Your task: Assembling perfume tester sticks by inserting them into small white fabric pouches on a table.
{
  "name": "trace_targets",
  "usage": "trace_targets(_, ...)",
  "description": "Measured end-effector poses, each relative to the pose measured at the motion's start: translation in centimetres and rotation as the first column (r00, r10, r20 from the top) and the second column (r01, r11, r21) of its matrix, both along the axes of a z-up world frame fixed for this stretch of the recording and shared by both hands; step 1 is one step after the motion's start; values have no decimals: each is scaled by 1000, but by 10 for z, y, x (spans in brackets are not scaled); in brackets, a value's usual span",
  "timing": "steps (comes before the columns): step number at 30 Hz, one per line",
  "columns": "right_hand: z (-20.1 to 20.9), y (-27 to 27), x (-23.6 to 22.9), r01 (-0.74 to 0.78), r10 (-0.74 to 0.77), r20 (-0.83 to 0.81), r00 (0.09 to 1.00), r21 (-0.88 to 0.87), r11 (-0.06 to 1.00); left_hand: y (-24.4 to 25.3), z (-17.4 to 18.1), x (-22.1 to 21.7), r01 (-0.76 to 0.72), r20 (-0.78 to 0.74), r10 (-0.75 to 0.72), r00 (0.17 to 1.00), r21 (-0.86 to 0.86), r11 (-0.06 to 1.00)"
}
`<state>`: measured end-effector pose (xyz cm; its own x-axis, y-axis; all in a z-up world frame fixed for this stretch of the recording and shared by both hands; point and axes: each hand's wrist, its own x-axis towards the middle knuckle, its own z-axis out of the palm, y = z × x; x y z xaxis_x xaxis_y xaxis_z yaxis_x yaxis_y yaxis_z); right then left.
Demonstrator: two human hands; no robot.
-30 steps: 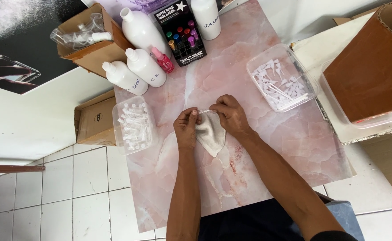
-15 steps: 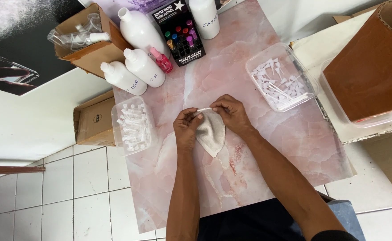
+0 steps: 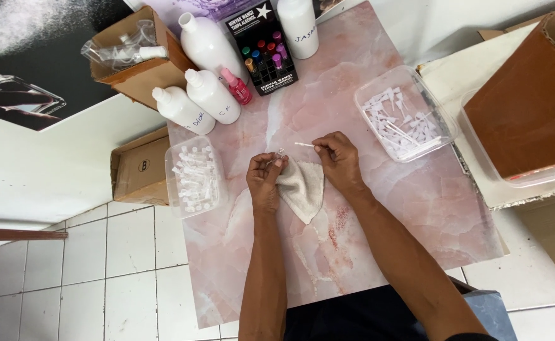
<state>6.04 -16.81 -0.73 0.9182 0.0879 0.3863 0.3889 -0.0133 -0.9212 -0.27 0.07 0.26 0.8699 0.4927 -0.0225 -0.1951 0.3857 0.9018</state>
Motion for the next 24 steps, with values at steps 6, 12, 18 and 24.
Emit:
trace_targets(6,5,8,-3,192,8,598,801,-270,943,8,-16,4,21,40,-19,999,-41,999)
trace_targets(12,7,13,-24,-251,484,336,808,-547,799,8,-17,5,-29,71,40,997,-144,989)
trace_targets(18,10,14,-28,-351,361,-5,933,-248,903,7,-21,5,-71,81,88,993,-189,979)
trace_targets(24,-1,14,-23,-296,295,-219,930,28,955,6,-14,4,-87,99,106,989,-181,980)
